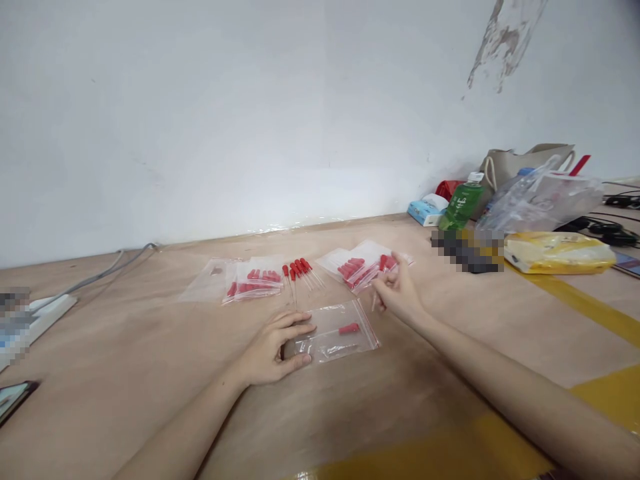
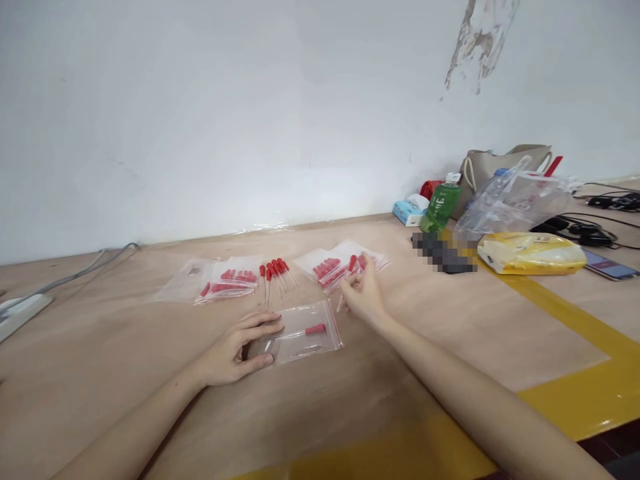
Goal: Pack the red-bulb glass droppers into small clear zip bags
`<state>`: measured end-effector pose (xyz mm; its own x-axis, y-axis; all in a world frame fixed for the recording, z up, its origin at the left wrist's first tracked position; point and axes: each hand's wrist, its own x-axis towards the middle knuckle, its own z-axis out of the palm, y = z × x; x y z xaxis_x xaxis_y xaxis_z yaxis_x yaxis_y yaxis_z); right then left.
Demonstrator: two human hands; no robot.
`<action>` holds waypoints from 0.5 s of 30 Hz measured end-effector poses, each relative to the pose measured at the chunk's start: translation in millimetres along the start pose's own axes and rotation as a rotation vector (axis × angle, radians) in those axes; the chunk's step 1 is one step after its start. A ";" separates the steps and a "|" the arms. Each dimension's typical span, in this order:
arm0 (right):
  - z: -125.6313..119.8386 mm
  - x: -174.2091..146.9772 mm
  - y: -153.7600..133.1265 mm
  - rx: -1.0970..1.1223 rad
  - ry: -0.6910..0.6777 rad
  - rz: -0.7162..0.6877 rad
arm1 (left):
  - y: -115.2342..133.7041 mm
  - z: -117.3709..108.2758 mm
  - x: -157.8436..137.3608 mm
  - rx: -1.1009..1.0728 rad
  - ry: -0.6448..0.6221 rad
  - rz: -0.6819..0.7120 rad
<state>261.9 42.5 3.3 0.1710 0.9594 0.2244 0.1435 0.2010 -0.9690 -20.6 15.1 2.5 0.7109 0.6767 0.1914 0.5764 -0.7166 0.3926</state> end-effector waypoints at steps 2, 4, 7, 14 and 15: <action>-11.4 -5.1 6.6 0.072 0.091 0.000 | 0.0 0.1 0.2 0.003 -0.004 -0.002; -15.6 -7.8 11.4 0.113 0.158 0.004 | 0.1 0.2 0.4 -0.001 -0.004 -0.001; -12.1 -9.0 14.8 0.171 0.192 0.057 | 0.2 0.4 0.6 -0.010 0.004 0.004; -1.0 -11.6 15.0 0.294 0.178 0.085 | 1.2 0.8 1.8 0.004 -0.006 -0.009; -0.8 -13.1 14.9 0.308 0.164 0.090 | 1.3 0.8 1.9 0.007 -0.003 -0.009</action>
<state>262.6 32.8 -13.9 0.3271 0.9365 0.1261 -0.1755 0.1913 -0.9657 -18.2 15.3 2.7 0.7068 0.6826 0.1856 0.5855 -0.7117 0.3881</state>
